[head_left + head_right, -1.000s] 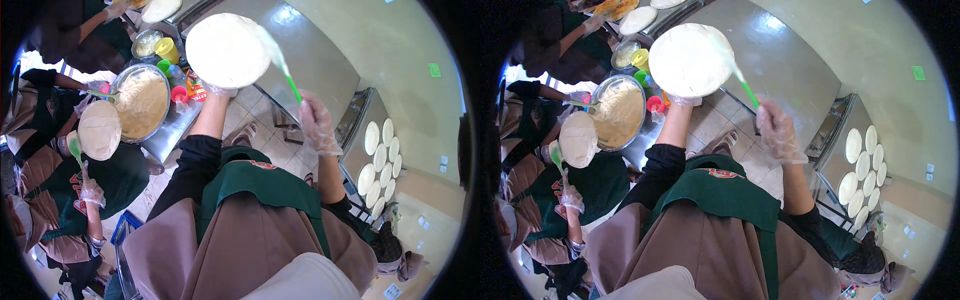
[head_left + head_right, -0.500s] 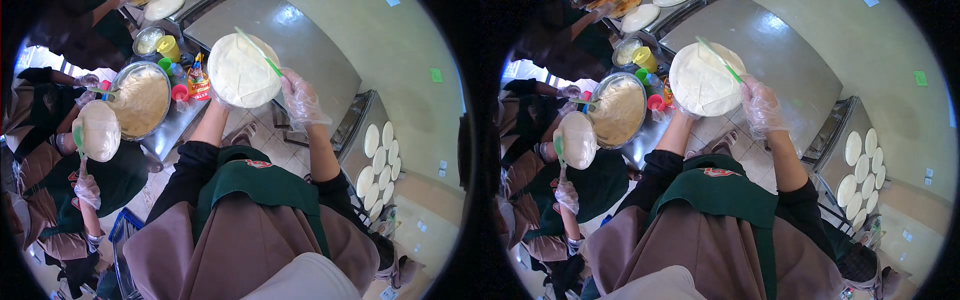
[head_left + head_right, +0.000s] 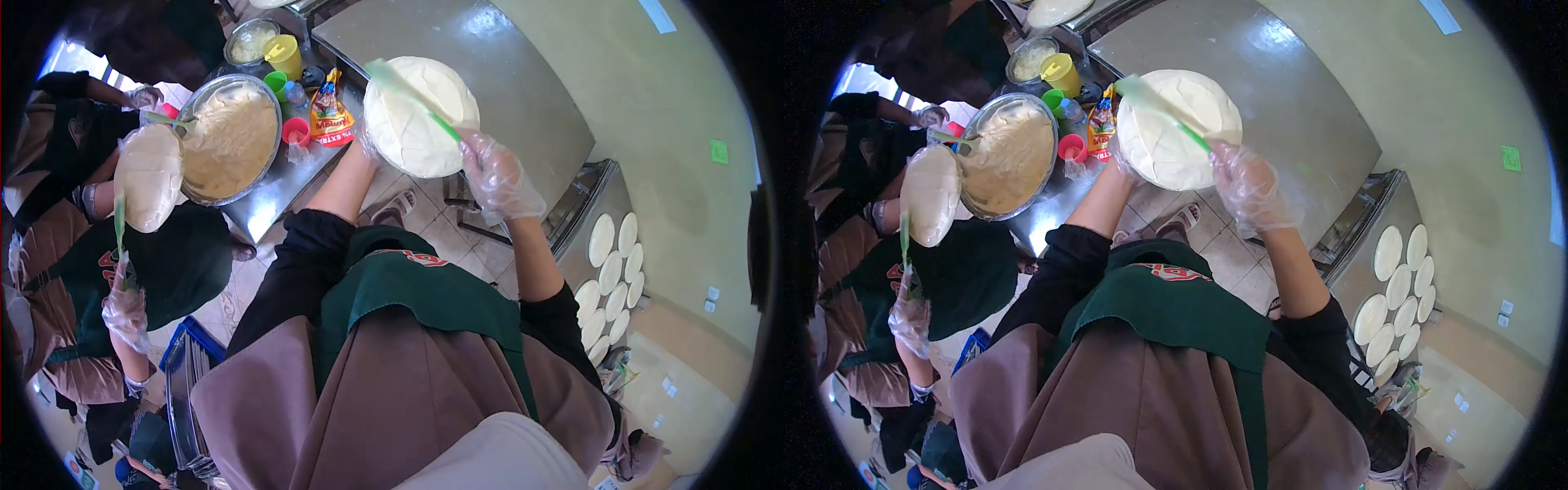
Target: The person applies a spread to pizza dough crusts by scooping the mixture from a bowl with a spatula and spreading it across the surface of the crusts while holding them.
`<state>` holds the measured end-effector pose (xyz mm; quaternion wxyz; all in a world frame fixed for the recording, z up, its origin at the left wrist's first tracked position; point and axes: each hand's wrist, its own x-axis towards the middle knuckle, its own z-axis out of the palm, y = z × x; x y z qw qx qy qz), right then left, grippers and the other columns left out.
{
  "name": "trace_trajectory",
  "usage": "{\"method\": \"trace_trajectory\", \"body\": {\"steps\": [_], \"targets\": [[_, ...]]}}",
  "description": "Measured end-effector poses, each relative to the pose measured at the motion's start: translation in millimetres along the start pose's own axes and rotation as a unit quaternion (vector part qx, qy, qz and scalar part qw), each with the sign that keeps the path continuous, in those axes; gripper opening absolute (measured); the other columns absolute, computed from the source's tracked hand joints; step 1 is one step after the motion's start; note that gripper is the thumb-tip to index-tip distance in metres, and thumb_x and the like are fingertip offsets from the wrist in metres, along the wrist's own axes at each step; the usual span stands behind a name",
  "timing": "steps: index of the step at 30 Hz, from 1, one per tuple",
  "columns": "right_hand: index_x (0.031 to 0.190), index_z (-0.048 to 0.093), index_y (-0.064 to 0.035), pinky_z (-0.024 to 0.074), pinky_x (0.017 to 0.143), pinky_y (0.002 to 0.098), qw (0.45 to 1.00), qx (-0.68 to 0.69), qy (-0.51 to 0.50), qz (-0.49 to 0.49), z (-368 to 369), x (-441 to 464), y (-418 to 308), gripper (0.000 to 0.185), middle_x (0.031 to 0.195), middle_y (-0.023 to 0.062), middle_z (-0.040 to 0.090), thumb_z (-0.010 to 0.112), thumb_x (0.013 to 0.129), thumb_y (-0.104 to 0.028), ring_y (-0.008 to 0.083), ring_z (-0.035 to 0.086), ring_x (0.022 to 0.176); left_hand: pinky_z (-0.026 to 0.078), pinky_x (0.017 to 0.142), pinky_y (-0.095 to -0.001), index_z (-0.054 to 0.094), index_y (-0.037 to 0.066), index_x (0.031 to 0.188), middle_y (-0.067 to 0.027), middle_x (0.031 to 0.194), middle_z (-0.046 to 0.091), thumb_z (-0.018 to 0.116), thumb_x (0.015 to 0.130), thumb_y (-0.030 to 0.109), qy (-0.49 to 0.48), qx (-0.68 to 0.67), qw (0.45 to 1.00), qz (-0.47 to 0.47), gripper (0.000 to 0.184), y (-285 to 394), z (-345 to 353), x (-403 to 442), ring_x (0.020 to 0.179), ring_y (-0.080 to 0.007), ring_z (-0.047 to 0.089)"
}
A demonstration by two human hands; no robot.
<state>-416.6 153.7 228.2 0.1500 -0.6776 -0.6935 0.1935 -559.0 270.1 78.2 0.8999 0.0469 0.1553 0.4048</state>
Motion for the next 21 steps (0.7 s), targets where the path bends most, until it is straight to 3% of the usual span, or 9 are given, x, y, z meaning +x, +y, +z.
{"method": "trace_trajectory", "body": {"steps": [3, 8, 9, 14, 15, 16, 17, 18, 21], "targets": [[0.111, 0.06, -0.0068, 0.0485, 0.074, 0.0374, 0.997, -0.016, -0.057, -0.04, -5.3, -9.0, -1.2, 0.024, 0.093, 0.0171, 0.064, 0.05, 0.089, -0.011, 0.0313, 0.062, 0.08, 0.046, 0.096, -0.0452, 0.043, 0.008, 0.132, -0.0147, 0.127, 0.052, 0.038, 0.095, 0.041, -0.047, -0.025, 0.999, -0.006, 0.05, 1.3, -12.3, 6.0, 0.112, -0.0296, 0.055], [0.111, 0.06, -0.0063, 0.0489, 0.073, 0.0359, 0.996, 0.019, -0.056, -0.074, -15.2, -2.8, 8.0, 0.024, 0.094, 0.0171, 0.064, 0.052, 0.088, -0.006, 0.0296, 0.062, 0.079, 0.047, 0.095, -0.0443, 0.044, 0.007, 0.131, -0.0145, 0.125, 0.054, 0.04, 0.094, 0.04, -0.314, -0.125, 0.939, -0.069, 0.049, -1.4, -59.2, 35.8, 0.11, -0.0285, 0.056], [0.111, 0.06, -0.0062, 0.0491, 0.072, 0.0354, 0.996, 0.042, -0.018, -0.074, -16.3, 1.6, 12.4, 0.025, 0.094, 0.0171, 0.064, 0.053, 0.087, -0.005, 0.0292, 0.063, 0.08, 0.049, 0.092, -0.0438, 0.044, 0.006, 0.13, -0.0156, 0.125, 0.054, 0.038, 0.095, 0.039, -0.008, 0.028, 1.0, -0.004, 0.049, 6.9, 6.9, -7.2, 0.106, -0.0292, 0.058], [0.111, 0.06, -0.0059, 0.0496, 0.075, 0.0341, 0.998, 0.015, -0.001, -0.067, -9.2, 5.6, 20.3, 0.025, 0.098, 0.0173, 0.065, 0.053, 0.087, -0.005, 0.0291, 0.064, 0.085, 0.048, 0.093, -0.0448, 0.041, 0.007, 0.133, -0.0158, 0.127, 0.051, 0.036, 0.096, 0.04, 0.079, 0.091, 0.993, 0.004, 0.05, 6.4, 14.9, 1.2, 0.109, -0.03, 0.056], [0.111, 0.06, -0.0056, 0.0497, 0.077, 0.0336, 0.997, 0.009, -0.046, -0.062, -10.2, 1.0, 15.7, 0.025, 0.1, 0.0173, 0.065, 0.053, 0.088, -0.005, 0.0293, 0.064, 0.086, 0.046, 0.095, -0.0449, 0.042, 0.007, 0.132, -0.0147, 0.127, 0.052, 0.038, 0.096, 0.038, -0.163, -0.034, 0.986, 0.017, 0.048, -3.6, -29.5, 29.3, 0.111, -0.0289, 0.055], [0.111, 0.06, -0.0056, 0.0497, 0.077, 0.0336, 0.997, 0.009, -0.046, -0.062, -12.0, -3.9, 13.2, 0.025, 0.1, 0.0173, 0.065, 0.053, 0.088, -0.005, 0.0293, 0.064, 0.086, 0.044, 0.097, -0.0449, 0.044, 0.007, 0.131, -0.0135, 0.126, 0.053, 0.039, 0.095, 0.037, -0.393, -0.156, 0.906, 0.029, 0.047, 0.4, -27.0, 28.0, 0.112, -0.0279, 0.054], [0.111, 0.061, -0.0058, 0.0497, 0.077, 0.0335, 0.994, -0.007, -0.076, -0.083, -13.5, -8.5, 11.3, 0.025, 0.101, 0.0173, 0.064, 0.053, 0.088, -0.005, 0.0295, 0.064, 0.087, 0.049, 0.091, -0.044, 0.047, 0.007, 0.127, -0.0138, 0.121, 0.057, 0.044, 0.093, 0.041, -0.21, -0.181, 0.961, -0.017, 0.049, 4.0, -29.0, 19.5, 0.108, -0.0263, 0.057], [0.111, 0.061, -0.006, 0.0498, 0.077, 0.0334, 0.989, -0.024, -0.105, -0.102, -14.5, -11.0, 10.7, 0.025, 0.102, 0.0173, 0.064, 0.053, 0.087, -0.005, 0.0296, 0.064, 0.087, 0.049, 0.091, -0.044, 0.047, 0.007, 0.127, -0.0138, 0.121, 0.057, 0.044, 0.093, 0.041, -0.211, -0.181, 0.96, -0.018, 0.049, 5.4, -26.7, 17.0, 0.108, -0.0263, 0.057], [0.112, 0.061, -0.0064, 0.0497, 0.075, 0.0335, 0.983, 0.022, -0.106, -0.149, -17.7, -13.7, 27.2, 0.025, 0.101, 0.0155, 0.065, 0.054, 0.088, -0.006, 0.0256, 0.064, 0.085, 0.047, 0.094, -0.0446, 0.047, 0.009, 0.128, -0.0129, 0.124, 0.054, 0.04, 0.095, 0.036, 0.03, 0.051, 0.995, 0.084, 0.043, 18.7, 22.0, -6.8, 0.111, -0.028, 0.055]]}}
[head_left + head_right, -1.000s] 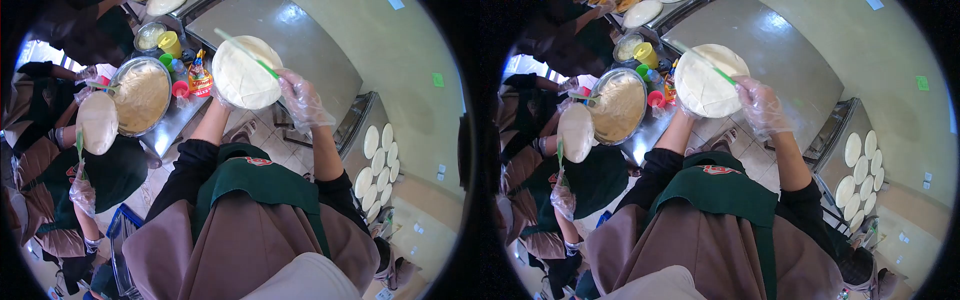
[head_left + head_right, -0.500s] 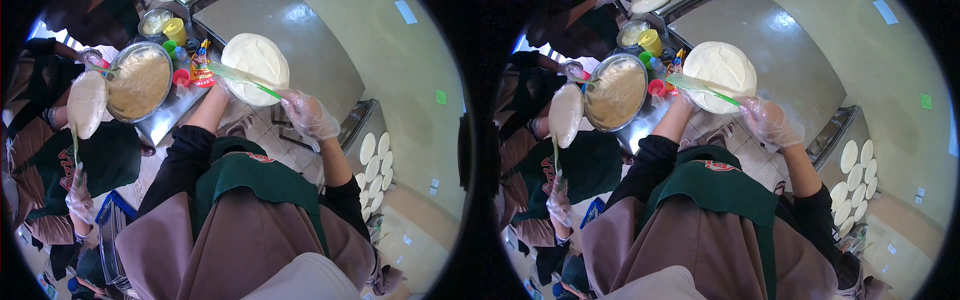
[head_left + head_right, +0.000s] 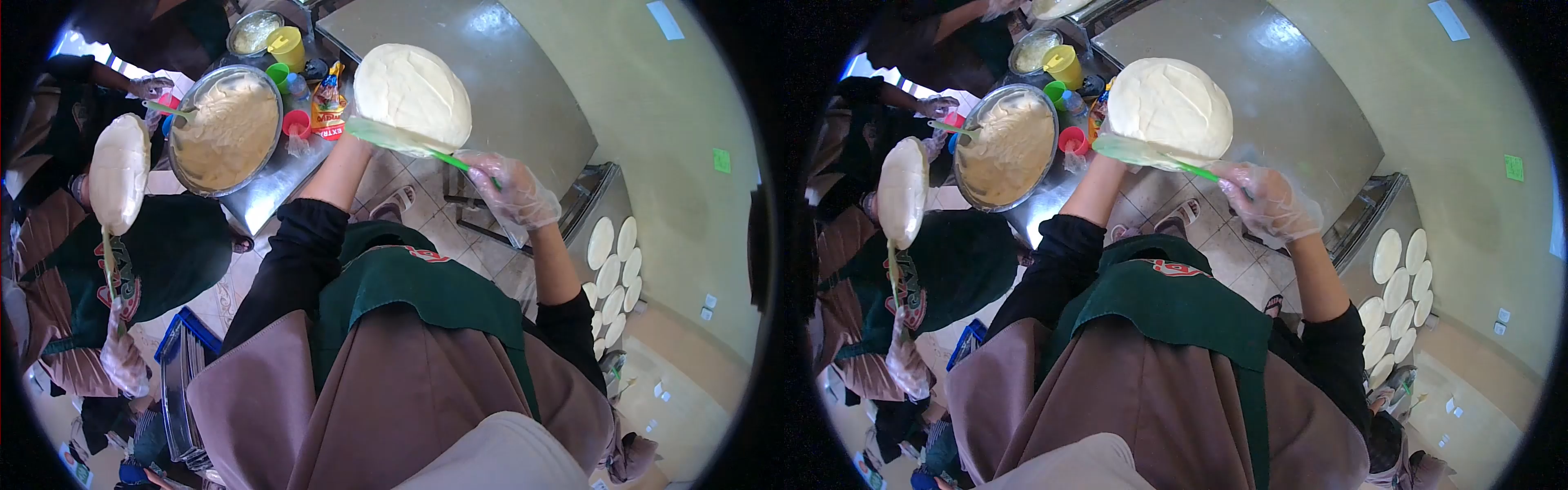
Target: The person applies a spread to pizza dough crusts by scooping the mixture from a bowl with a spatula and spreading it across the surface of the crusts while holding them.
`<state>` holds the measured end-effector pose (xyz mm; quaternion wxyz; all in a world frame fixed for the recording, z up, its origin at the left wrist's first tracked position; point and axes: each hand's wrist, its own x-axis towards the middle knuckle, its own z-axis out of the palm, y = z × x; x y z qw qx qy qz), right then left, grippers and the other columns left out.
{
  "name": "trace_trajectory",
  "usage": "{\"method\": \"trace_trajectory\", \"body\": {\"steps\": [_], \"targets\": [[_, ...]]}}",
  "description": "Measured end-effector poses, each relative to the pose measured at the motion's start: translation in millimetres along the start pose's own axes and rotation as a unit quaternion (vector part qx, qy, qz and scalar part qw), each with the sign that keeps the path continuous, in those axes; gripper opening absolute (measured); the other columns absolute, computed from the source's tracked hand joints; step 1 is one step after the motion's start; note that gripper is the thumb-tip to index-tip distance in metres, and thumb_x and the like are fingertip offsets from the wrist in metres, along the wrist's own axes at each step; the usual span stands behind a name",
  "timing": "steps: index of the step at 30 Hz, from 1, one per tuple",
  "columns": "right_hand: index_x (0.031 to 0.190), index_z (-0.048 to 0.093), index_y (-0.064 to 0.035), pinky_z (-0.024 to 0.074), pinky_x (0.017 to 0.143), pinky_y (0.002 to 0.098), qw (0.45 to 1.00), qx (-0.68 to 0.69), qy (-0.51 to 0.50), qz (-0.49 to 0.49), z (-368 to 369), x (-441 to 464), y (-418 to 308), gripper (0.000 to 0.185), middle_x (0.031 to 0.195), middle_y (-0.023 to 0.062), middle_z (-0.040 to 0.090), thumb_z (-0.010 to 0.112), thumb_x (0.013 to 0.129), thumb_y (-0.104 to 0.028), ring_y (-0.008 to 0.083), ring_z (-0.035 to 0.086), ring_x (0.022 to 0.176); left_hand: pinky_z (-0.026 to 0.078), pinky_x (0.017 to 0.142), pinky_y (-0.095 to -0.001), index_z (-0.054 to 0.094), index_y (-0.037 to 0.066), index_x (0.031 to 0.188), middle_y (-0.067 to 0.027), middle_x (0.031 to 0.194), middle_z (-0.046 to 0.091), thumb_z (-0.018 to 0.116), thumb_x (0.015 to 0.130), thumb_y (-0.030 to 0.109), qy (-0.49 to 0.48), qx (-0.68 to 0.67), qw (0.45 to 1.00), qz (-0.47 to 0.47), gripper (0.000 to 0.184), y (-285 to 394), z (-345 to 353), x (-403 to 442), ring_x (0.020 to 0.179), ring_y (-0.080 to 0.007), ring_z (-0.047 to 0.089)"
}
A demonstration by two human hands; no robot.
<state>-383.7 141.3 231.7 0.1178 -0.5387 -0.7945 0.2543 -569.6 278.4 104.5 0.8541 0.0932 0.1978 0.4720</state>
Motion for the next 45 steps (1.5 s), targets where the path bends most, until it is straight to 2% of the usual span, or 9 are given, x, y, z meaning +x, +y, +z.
{"method": "trace_trajectory", "body": {"steps": [9, 16, 18, 23, 27, 30, 37, 43, 45], "targets": [[0.113, 0.06, -0.0071, 0.0485, 0.075, 0.0336, 0.964, 0.02, 0.198, 0.178, -1.9, 18.7, 22.7, 0.025, 0.094, 0.0154, 0.065, 0.051, 0.09, -0.01, 0.0232, 0.063, 0.081, 0.047, 0.094, -0.0437, 0.047, 0.009, 0.128, -0.012, 0.126, 0.054, 0.039, 0.096, 0.035, -0.057, -0.041, 0.997, -0.039, 0.043, -2.9, -3.9, 2.9, 0.111, -0.0284, 0.055], [0.111, 0.062, -0.0078, 0.0497, 0.069, 0.0317, 0.991, 0.045, 0.101, 0.071, 17.7, -6.8, 3.9, 0.025, 0.092, 0.015, 0.065, 0.053, 0.088, -0.007, 0.0226, 0.064, 0.076, 0.048, 0.093, -0.0437, 0.05, 0.009, 0.125, -0.0116, 0.121, 0.057, 0.04, 0.094, 0.039, -0.108, -0.129, 0.985, -0.032, 0.044, -5.5, -25.6, 26.8, 0.108, -0.0285, 0.056], [0.11, 0.062, -0.0089, 0.0504, 0.067, 0.0324, 0.994, 0.037, 0.094, -0.034, 18.6, -15.6, 6.1, 0.025, 0.094, 0.0147, 0.066, 0.055, 0.087, -0.007, 0.0245, 0.064, 0.074, 0.048, 0.093, -0.0437, 0.049, 0.009, 0.125, -0.0118, 0.122, 0.056, 0.04, 0.094, 0.039, -0.086, -0.093, 0.992, 0.002, 0.044, -3.7, -26.8, 24.7, 0.109, -0.0285, 0.056], [0.111, 0.061, -0.0097, 0.051, 0.067, 0.0337, 0.994, 0.047, 0.098, 0.01, 11.7, -19.2, 16.9, 0.025, 0.096, 0.0141, 0.066, 0.055, 0.087, -0.007, 0.0268, 0.064, 0.075, 0.048, 0.092, -0.0435, 0.047, 0.009, 0.126, -0.0097, 0.125, 0.054, 0.039, 0.094, 0.039, -0.081, 0.016, 0.99, 0.115, 0.044, 15.0, -14.2, 6.2, 0.109, -0.0261, 0.055], [0.11, 0.062, -0.0095, 0.05, 0.067, 0.0338, 0.973, -0.01, 0.215, 0.088, 17.0, -9.9, 29.3, 0.024, 0.094, 0.0154, 0.066, 0.055, 0.088, -0.009, 0.0257, 0.064, 0.075, 0.047, 0.093, -0.0445, 0.047, 0.01, 0.126, -0.01, 0.124, 0.053, 0.04, 0.095, 0.039, -0.078, 0.008, 0.989, 0.124, 0.043, 13.6, -2.8, 5.2, 0.111, -0.0264, 0.053], [0.108, 0.063, -0.0094, 0.0499, 0.065, 0.0342, 0.976, 0.034, 0.179, 0.123, 25.5, -16.5, 6.9, 0.022, 0.091, 0.0165, 0.066, 0.056, 0.087, -0.009, 0.0257, 0.065, 0.074, 0.044, 0.095, -0.0469, 0.047, 0.01, 0.126, -0.0107, 0.124, 0.053, 0.041, 0.093, 0.042, -0.057, -0.077, 0.99, 0.108, 0.046, 13.2, 11.3, 5.5, 0.113, -0.0274, 0.052], [0.107, 0.062, -0.0066, 0.051, 0.063, 0.0329, 0.981, 0.058, 0.185, -0.006, 48.1, -36.3, -6.4, 0.024, 0.09, 0.0159, 0.066, 0.06, 0.083, -0.002, 0.0259, 0.066, 0.071, 0.043, 0.096, -0.048, 0.047, 0.01, 0.126, -0.0112, 0.125, 0.052, 0.041, 0.093, 0.043, -0.068, -0.11, 0.98, 0.15, 0.048, 15.8, 8.4, 2.5, 0.114, -0.0284, 0.051], [0.107, 0.062, -0.0046, 0.0519, 0.067, 0.0328, 0.956, 0.092, 0.222, 0.165, 59.8, -35.9, -24.3, 0.023, 0.095, 0.017, 0.066, 0.06, 0.084, -0.005, 0.0273, 0.067, 0.078, 0.043, 0.096, -0.0482, 0.047, 0.009, 0.126, -0.0113, 0.125, 0.052, 0.041, 0.093, 0.043, -0.05, -0.117, 0.978, 0.168, 0.048, 10.5, 8.0, 1.8, 0.114, -0.0287, 0.05], [0.106, 0.063, -0.0043, 0.0518, 0.068, 0.0328, 0.964, 0.09, 0.225, 0.104, 72.4, -41.0, -23.0, 0.022, 0.096, 0.0171, 0.066, 0.06, 0.084, -0.006, 0.0273, 0.067, 0.079, 0.043, 0.096, -0.0483, 0.047, 0.009, 0.126, -0.0113, 0.126, 0.052, 0.041, 0.093, 0.043, -0.056, -0.119, 0.978, 0.162, 0.048, 12.2, 6.1, 1.3, 0.114, -0.0288, 0.05]]}}
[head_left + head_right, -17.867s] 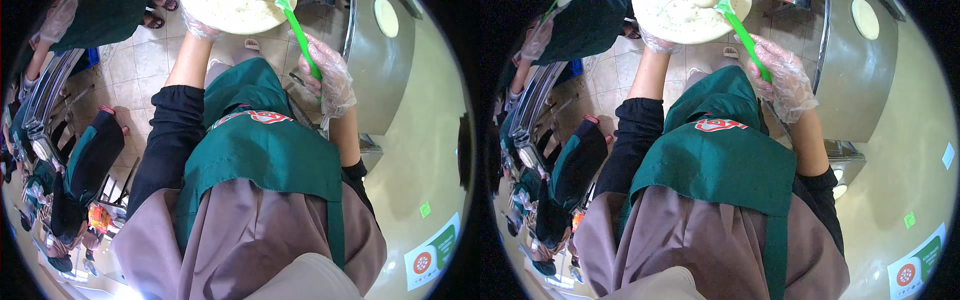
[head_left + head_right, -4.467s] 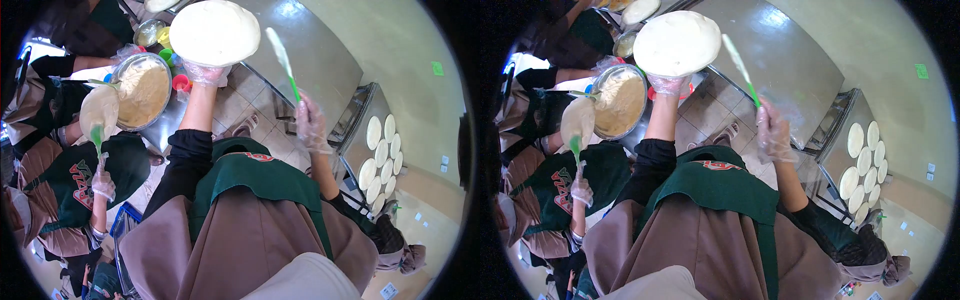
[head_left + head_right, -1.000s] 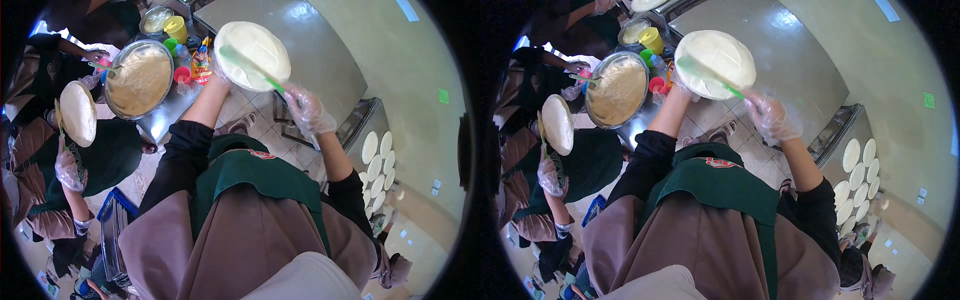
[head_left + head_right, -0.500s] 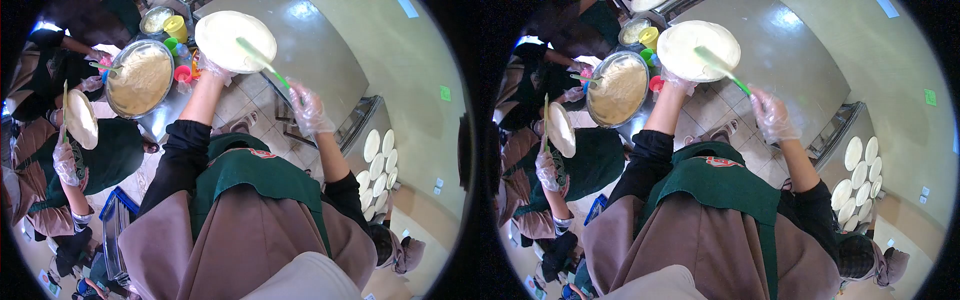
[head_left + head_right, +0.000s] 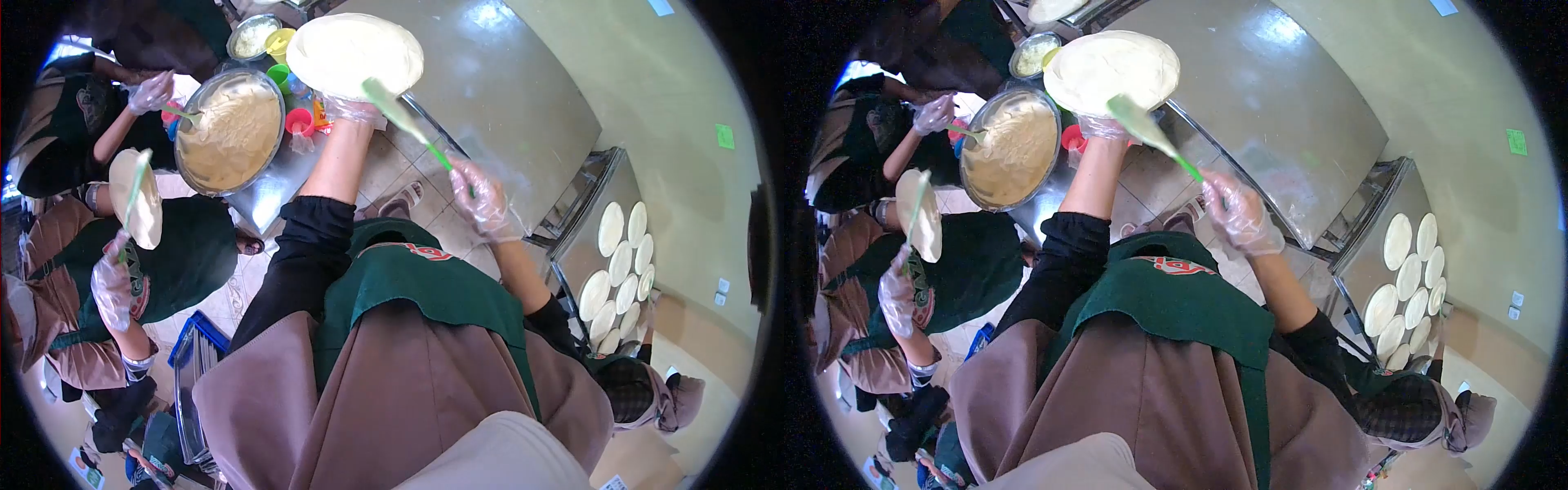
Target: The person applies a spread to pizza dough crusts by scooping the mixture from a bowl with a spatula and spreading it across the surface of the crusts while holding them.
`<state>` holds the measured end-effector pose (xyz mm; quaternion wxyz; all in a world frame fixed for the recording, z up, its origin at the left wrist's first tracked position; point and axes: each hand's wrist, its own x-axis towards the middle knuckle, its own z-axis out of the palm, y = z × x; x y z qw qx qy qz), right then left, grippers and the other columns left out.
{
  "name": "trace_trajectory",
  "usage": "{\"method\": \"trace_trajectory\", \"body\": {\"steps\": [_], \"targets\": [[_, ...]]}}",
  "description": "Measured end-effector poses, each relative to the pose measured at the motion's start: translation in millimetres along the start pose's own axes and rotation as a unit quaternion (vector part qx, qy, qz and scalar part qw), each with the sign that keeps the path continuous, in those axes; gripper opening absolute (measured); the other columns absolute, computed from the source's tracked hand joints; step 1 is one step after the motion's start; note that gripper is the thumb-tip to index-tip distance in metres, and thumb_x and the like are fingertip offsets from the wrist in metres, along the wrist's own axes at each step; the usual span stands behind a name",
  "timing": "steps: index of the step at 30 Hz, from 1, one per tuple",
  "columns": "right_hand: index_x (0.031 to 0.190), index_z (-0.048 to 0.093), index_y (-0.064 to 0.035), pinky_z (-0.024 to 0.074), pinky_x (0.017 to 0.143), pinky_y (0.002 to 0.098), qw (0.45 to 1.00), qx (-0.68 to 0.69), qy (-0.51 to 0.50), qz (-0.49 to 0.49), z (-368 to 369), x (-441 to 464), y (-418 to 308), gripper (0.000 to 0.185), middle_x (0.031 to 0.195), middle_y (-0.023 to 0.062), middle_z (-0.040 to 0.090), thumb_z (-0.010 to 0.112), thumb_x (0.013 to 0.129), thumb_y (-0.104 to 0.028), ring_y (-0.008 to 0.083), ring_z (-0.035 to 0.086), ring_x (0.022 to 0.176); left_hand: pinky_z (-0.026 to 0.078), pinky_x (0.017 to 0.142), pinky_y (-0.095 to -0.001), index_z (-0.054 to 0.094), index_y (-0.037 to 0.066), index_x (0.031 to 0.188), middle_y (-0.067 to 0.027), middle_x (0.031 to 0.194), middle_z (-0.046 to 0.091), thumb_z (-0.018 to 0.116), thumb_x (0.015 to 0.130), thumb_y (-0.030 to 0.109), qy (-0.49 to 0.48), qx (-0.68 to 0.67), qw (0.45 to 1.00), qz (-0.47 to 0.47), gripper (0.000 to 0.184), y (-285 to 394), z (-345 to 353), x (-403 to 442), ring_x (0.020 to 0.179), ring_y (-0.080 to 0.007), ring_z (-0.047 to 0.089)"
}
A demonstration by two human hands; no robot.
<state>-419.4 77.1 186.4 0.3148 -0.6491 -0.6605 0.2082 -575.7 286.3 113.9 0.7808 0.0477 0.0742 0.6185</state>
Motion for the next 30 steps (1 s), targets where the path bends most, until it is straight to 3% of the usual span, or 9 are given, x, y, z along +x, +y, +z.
{"method": "trace_trajectory", "body": {"steps": [4, 8, 16, 19, 22, 23, 25, 26, 30], "targets": [[0.105, 0.063, -0.0039, 0.0508, 0.068, 0.0328, 0.997, 0.051, -0.002, -0.054, 1.1, -6.9, -10.4, 0.02, 0.09, 0.0157, 0.067, 0.059, 0.085, -0.007, 0.0246, 0.066, 0.076, 0.042, 0.097, -0.0484, 0.046, 0.009, 0.126, -0.0114, 0.126, 0.051, 0.041, 0.093, 0.043, -0.028, -0.017, 0.999, -0.027, 0.048, 10.5, -3.0, -3.0, 0.115, -0.029, 0.05], [0.109, 0.062, -0.0049, 0.0491, 0.067, 0.0322, 0.988, 0.024, 0.035, 0.146, -15.9, 6.5, -15.0, 0.022, 0.078, 0.0129, 0.064, 0.054, 0.09, -0.011, 0.0201, 0.062, 0.069, 0.042, 0.097, -0.0486, 0.046, 0.009, 0.126, -0.0115, 0.126, 0.051, 0.041, 0.093, 0.043, -0.063, -0.051, 0.994, -0.068, 0.048, 25.2, -6.2, -8.2, 0.115, -0.0293, 0.05], [0.109, 0.062, -0.0057, 0.0505, 0.072, 0.0355, 0.992, -0.054, 0.022, 0.112, 14.9, -17.3, -23.5, 0.022, 0.091, 0.0177, 0.066, 0.054, 0.089, -0.012, 0.0283, 0.065, 0.081, 0.042, 0.097, -0.0489, 0.046, 0.009, 0.127, -0.0116, 0.127, 0.051, 0.04, 0.093, 0.043, -0.027, -0.055, 0.994, -0.093, 0.049, 7.5, -19.7, 0.2, 0.115, -0.0297, 0.049], [0.11, 0.061, -0.003, 0.0488, 0.077, 0.0281, 0.999, -0.014, -0.01, 0.047, 27.9, -26.5, -35.2, 0.023, 0.101, 0.0124, 0.066, 0.055, 0.087, -0.005, 0.0201, 0.064, 0.086, 0.042, 0.097, -0.049, 0.046, 0.009, 0.127, -0.0117, 0.128, 0.05, 0.04, 0.093, 0.044, -0.003, -0.051, 0.994, -0.096, 0.049, 3.0, -33.3, 6.3, 0.116, -0.0299, 0.049], [0.107, 0.061, -0.0062, 0.0503, 0.069, 0.0332, 0.997, 0.006, 0.015, 0.07, 18.9, -24.8, -39.2, 0.021, 0.089, 0.0155, 0.065, 0.056, 0.087, -0.008, 0.026, 0.064, 0.076, 0.041, 0.098, -0.0491, 0.046, 0.009, 0.127, -0.0117, 0.128, 0.05, 0.04, 0.093, 0.044, 0.027, -0.041, 0.995, -0.091, 0.049, 0.2, -36.9, 3.4, 0.116, -0.0301, 0.049], [0.106, 0.061, -0.0064, 0.0486, 0.066, 0.0305, 0.995, 0.005, 0.045, 0.088, 12.8, -23.0, -37.5, 0.02, 0.083, 0.0106, 0.064, 0.056, 0.088, -0.011, 0.0187, 0.061, 0.071, 0.041, 0.098, -0.0491, 0.046, 0.009, 0.127, -0.0117, 0.128, 0.05, 0.04, 0.093, 0.044, 0.025, -0.043, 0.994, -0.095, 0.049, 0.5, -32.6, 1.3, 0.116, -0.0301, 0.049], [0.106, 0.061, -0.0065, 0.0472, 0.064, 0.029, 0.983, 0.02, 0.087, 0.163, 10.1, -22.2, -18.4, 0.019, 0.079, 0.0073, 0.062, 0.055, 0.089, -0.012, 0.0152, 0.058, 0.069, 0.039, 0.099, -0.0497, 0.044, 0.009, 0.129, -0.012, 0.132, 0.047, 0.039, 0.093, 0.044, -0.054, -0.283, 0.943, -0.166, 0.05, 9.3, -27.9, -5.0, 0.119, -0.0317, 0.046], [0.106, 0.061, -0.0067, 0.0457, 0.062, 0.0274, 0.963, 0.039, 0.127, 0.235, 10.2, -22.3, -5.6, 0.018, 0.075, 0.004, 0.06, 0.054, 0.09, -0.013, 0.0118, 0.054, 0.067, 0.039, 0.099, -0.0497, 0.044, 0.009, 0.129, -0.012, 0.132, 0.047, 0.039, 0.093, 0.044, -0.057, -0.285, 0.942, -0.168, 0.05, 7.2, -28.0, -4.9, 0.119, -0.0317, 0.046], [0.108, 0.059, -0.0074, 0.0362, 0.052, 0.0178, 0.957, 0.055, 0.224, 0.175, 13.5, -16.6, 36.1, 0.017, 0.072, -0.0055, 0.048, 0.051, 0.093, -0.011, 0.0029, 0.043, 0.061, 0.039, 0.101, -0.0402, 0.037, 0.008, 0.132, -0.0117, 0.132, 0.045, 0.037, 0.095, 0.039, -0.081, -0.196, 0.968, -0.137, 0.049, -16.4, -27.2, -4.0, 0.119, -0.0275, 0.046]]}}
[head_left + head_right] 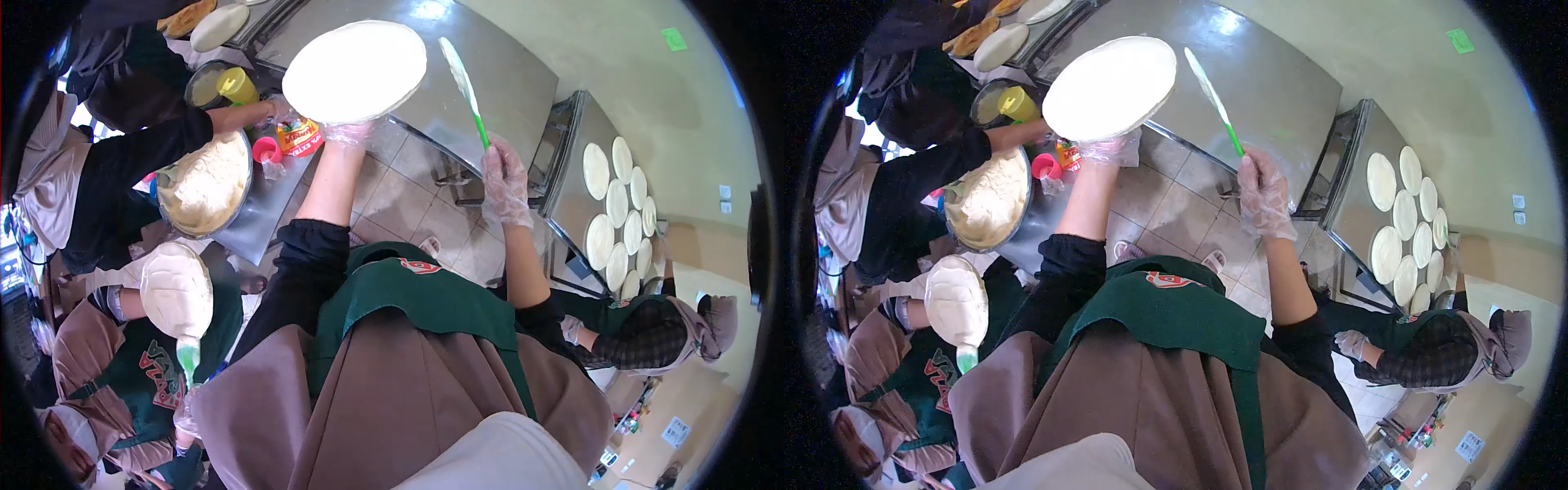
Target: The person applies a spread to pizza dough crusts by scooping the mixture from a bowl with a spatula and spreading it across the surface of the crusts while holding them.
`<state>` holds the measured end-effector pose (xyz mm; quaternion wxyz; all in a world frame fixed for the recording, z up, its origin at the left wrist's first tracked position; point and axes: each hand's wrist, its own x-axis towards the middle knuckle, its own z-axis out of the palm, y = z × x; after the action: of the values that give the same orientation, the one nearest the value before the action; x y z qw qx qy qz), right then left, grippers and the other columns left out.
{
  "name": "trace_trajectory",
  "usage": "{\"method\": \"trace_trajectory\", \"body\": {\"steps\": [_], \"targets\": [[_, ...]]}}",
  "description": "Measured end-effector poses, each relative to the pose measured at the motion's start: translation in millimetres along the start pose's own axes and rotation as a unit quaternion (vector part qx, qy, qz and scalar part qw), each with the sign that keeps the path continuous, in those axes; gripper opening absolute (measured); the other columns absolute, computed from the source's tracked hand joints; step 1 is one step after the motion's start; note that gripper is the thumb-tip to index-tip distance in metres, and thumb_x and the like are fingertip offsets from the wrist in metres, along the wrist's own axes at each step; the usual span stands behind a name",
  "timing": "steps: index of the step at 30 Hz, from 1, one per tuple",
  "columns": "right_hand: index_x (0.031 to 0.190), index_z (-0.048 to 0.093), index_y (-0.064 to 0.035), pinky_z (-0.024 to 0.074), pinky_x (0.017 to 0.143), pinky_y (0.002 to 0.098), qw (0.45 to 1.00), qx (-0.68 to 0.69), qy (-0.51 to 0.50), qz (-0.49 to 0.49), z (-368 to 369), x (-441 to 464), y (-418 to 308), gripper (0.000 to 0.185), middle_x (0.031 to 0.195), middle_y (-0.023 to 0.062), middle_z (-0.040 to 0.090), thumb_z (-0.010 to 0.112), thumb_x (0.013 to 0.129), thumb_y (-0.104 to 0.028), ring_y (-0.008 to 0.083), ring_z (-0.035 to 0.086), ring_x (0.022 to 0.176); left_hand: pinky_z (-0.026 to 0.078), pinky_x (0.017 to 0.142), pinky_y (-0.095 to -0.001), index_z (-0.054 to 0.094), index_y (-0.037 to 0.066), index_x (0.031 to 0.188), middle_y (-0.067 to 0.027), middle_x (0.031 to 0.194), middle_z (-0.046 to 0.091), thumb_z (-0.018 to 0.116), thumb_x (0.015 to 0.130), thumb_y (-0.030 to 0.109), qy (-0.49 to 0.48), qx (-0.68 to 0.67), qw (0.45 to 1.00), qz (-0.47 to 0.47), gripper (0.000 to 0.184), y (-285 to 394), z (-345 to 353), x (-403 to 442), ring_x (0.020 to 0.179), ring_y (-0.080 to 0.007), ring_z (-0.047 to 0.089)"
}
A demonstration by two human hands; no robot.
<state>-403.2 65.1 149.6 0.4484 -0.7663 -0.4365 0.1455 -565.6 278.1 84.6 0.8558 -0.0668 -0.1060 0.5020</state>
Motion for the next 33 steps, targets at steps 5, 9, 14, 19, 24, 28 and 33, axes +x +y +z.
{"method": "trace_trajectory", "body": {"steps": [5, 9, 14, 19, 24, 28, 33], "targets": [[0.105, 0.061, -0.0048, 0.0434, 0.059, 0.0256, 0.998, 0.003, -0.04, 0.044, -5.8, -9.7, 14.9, 0.018, 0.072, 0.0023, 0.056, 0.052, 0.091, -0.012, 0.0091, 0.051, 0.066, 0.04, 0.099, -0.0487, 0.043, 0.009, 0.129, -0.0118, 0.131, 0.047, 0.038, 0.094, 0.041, -0.009, 0.386, 0.917, 0.098, 0.048, -50.8, -0.8, 9.0, 0.119, -0.0303, 0.046], [0.105, 0.06, -0.0011, 0.0474, 0.065, 0.0294, 0.997, 0.005, -0.068, -0.027, -83.5, -54.8, 30.9, 0.019, 0.079, 0.0087, 0.062, 0.055, 0.089, -0.011, 0.0163, 0.059, 0.069, 0.042, 0.098, -0.0452, 0.041, 0.008, 0.13, -0.0124, 0.13, 0.048, 0.04, 0.094, 0.04, 0.023, 0.059, 0.998, 0.021, 0.048, -139.9, 14.5, -5.9, 0.118, -0.0287, 0.047], [0.106, 0.06, -0.0001, 0.0495, 0.073, 0.031, 0.981, 0.002, -0.125, -0.146, -132.7, -78.8, 56.0, 0.022, 0.092, 0.0148, 0.065, 0.057, 0.087, -0.01, 0.0239, 0.063, 0.076, 0.042, 0.099, -0.0435, 0.038, 0.009, 0.134, -0.0127, 0.132, 0.046, 0.04, 0.094, 0.042, 0.078, 0.108, 0.991, 0.017, 0.052, -182.8, -7.3, -21.0, 0.119, -0.027, 0.047], [0.113, 0.056, -0.0052, 0.0325, 0.046, 0.0149, 0.982, 0.171, -0.049, 0.059, -210.1, -79.6, 78.6, 0.022, 0.069, -0.0048, 0.047, 0.046, 0.095, -0.012, 0.0008, 0.039, 0.053, 0.043, 0.099, -0.0434, 0.037, 0.009, 0.134, -0.0126, 0.132, 0.046, 0.04, 0.094, 0.042, 0.086, 0.153, 0.984, 0.014, 0.052, -237.1, -21.9, -42.0, 0.119, -0.0268, 0.047], [0.115, 0.055, -0.0067, 0.0296, 0.04, 0.0151, 0.981, 0.166, 0.013, 0.105, -272.0, -60.3, 88.0, 0.023, 0.065, -0.0047, 0.047, 0.047, 0.096, -0.017, 0.0009, 0.036, 0.045, 0.043, 0.099, -0.0434, 0.036, 0.009, 0.135, -0.0124, 0.132, 0.046, 0.04, 0.094, 0.042, 0.086, 0.21, 0.973, -0.028, 0.052, -301.1, -40.6, -69.7, 0.119, -0.0266, 0.047], [0.112, 0.056, -0.0049, 0.0339, 0.042, 0.0176, 0.986, 0.136, 0.024, 0.089, -305.5, -51.1, 102.8, 0.023, 0.065, -0.0035, 0.048, 0.047, 0.096, -0.019, 0.0026, 0.04, 0.048, 0.043, 0.099, -0.0433, 0.036, 0.009, 0.135, -0.0123, 0.133, 0.045, 0.039, 0.094, 0.042, 0.065, 0.281, 0.953, -0.088, 0.053, -351.4, -58.3, -86.9, 0.119, -0.0265, 0.047], [0.111, 0.057, -0.0078, 0.047, 0.062, 0.0373, 0.99, -0.047, 0.027, 0.128, -329.0, -50.0, 134.5, 0.023, 0.075, 0.0121, 0.062, 0.048, 0.093, -0.019, 0.0252, 0.06, 0.065, 0.043, 0.099, -0.0433, 0.035, 0.009, 0.136, -0.0121, 0.133, 0.045, 0.039, 0.094, 0.042, -0.008, 0.418, 0.891, -0.177, 0.053, -401.7, -82.1, -98.3, 0.119, -0.0263, 0.047]]}}
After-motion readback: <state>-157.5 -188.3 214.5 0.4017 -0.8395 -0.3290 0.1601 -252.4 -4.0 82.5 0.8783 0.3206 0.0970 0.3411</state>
